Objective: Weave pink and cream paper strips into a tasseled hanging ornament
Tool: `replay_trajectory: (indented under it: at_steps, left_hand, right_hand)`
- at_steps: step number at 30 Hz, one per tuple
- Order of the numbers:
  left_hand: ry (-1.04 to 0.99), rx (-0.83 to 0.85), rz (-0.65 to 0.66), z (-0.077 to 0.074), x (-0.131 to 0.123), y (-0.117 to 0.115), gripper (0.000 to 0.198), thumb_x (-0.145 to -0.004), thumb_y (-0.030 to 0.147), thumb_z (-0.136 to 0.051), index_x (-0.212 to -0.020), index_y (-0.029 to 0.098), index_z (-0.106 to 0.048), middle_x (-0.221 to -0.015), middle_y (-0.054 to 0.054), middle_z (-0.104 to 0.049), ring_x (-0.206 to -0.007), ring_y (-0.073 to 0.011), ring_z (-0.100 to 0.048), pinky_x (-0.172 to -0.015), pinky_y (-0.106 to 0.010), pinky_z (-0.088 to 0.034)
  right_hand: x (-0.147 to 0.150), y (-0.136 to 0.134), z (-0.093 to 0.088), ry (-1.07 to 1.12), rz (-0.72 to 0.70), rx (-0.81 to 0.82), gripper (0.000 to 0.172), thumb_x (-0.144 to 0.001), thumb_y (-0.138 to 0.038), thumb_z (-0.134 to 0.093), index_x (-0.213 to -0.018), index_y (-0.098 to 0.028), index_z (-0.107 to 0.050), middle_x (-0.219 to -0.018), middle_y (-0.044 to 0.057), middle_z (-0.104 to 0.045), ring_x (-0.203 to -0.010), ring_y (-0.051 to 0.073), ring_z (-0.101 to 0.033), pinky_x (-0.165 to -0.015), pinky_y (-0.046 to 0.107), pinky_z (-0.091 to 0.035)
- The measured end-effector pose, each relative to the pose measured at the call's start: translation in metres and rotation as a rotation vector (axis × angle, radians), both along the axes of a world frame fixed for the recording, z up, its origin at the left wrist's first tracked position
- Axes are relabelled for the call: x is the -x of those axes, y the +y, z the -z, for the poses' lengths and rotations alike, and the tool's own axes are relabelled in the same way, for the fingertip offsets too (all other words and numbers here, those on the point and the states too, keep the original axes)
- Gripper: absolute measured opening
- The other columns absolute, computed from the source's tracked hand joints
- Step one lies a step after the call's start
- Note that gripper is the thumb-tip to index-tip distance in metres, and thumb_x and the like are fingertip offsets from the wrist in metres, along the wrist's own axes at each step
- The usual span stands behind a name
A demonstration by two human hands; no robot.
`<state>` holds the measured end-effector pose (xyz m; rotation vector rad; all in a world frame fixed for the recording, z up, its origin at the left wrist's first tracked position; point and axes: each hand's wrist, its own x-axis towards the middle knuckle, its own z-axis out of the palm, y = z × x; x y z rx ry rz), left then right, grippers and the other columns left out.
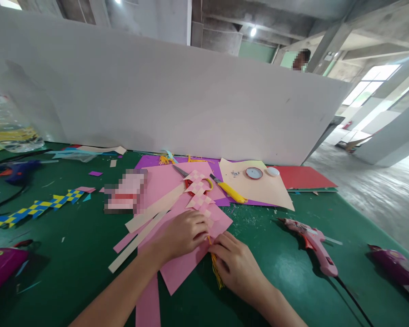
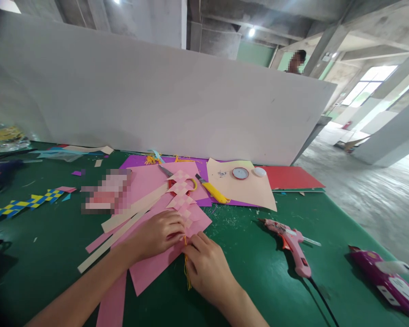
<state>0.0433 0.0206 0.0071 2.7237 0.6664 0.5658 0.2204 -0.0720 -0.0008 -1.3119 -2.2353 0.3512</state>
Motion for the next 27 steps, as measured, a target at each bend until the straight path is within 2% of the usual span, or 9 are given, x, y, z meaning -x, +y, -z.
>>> replay_trajectory:
  at_steps: [8,11,14,17,20,27]
  left_hand:
    - [0.009,0.013,-0.016,-0.002,-0.002,0.0,0.012,-0.087,0.014,-0.052,-0.082,0.019,-0.062,-0.088,0.0,-0.065,-0.085,-0.0158,-0.056,-0.086,-0.033,-0.04]
    - [0.009,0.01,-0.018,-0.002,-0.002,-0.001,0.012,-0.087,0.015,-0.052,-0.083,0.019,-0.063,-0.09,0.0,-0.065,-0.087,-0.0166,-0.056,-0.085,-0.032,-0.04]
    - [0.006,0.006,-0.019,-0.003,-0.002,-0.001,0.013,-0.087,0.016,-0.052,-0.086,0.02,-0.064,-0.091,-0.001,-0.065,-0.088,-0.0173,-0.057,-0.087,-0.034,-0.04]
    - [0.013,0.011,-0.014,-0.004,-0.001,-0.002,0.014,-0.088,0.017,-0.051,-0.086,0.02,-0.064,-0.09,-0.002,-0.065,-0.086,-0.0175,-0.057,-0.087,-0.034,-0.04]
    - [0.019,0.005,-0.013,-0.003,-0.001,-0.001,0.014,-0.088,0.017,-0.051,-0.087,0.02,-0.064,-0.09,-0.002,-0.065,-0.086,-0.0173,-0.056,-0.086,-0.034,-0.04]
    - [0.004,0.01,-0.016,-0.002,-0.001,0.0,0.012,-0.086,0.017,-0.054,-0.088,0.021,-0.065,-0.091,-0.001,-0.065,-0.088,-0.0174,-0.057,-0.087,-0.033,-0.041]
  right_hand:
    - [0.001,-0.004,0.005,0.096,0.075,0.057,0.026,-0.078,0.001,-0.045,-0.083,-0.018,-0.061,-0.086,0.004,-0.057,-0.084,0.018,-0.053,-0.075,0.031,-0.049]
    - [0.004,-0.005,0.005,0.025,0.2,0.059,0.012,-0.078,-0.012,-0.059,-0.089,-0.018,-0.057,-0.089,0.006,-0.057,-0.086,0.022,-0.053,-0.074,0.037,-0.05]
    - [0.007,-0.003,0.007,-0.09,0.297,0.007,0.016,-0.079,-0.023,-0.065,-0.089,-0.018,-0.053,-0.088,0.007,-0.057,-0.085,0.024,-0.054,-0.07,0.039,-0.051]
    - [0.01,-0.001,0.011,-0.168,0.3,-0.057,0.004,-0.086,-0.018,-0.054,-0.083,-0.019,-0.052,-0.085,0.006,-0.057,-0.081,0.023,-0.054,-0.063,0.034,-0.049]
    - [0.012,-0.001,0.012,-0.168,0.306,-0.061,0.009,-0.088,-0.016,-0.05,-0.079,-0.019,-0.051,-0.083,0.006,-0.057,-0.08,0.022,-0.055,-0.061,0.032,-0.047]
    - [0.016,-0.001,0.005,-0.12,0.318,0.065,0.014,-0.086,-0.013,-0.053,-0.074,-0.019,-0.051,-0.079,0.003,-0.059,-0.079,0.02,-0.054,-0.063,0.03,-0.043]
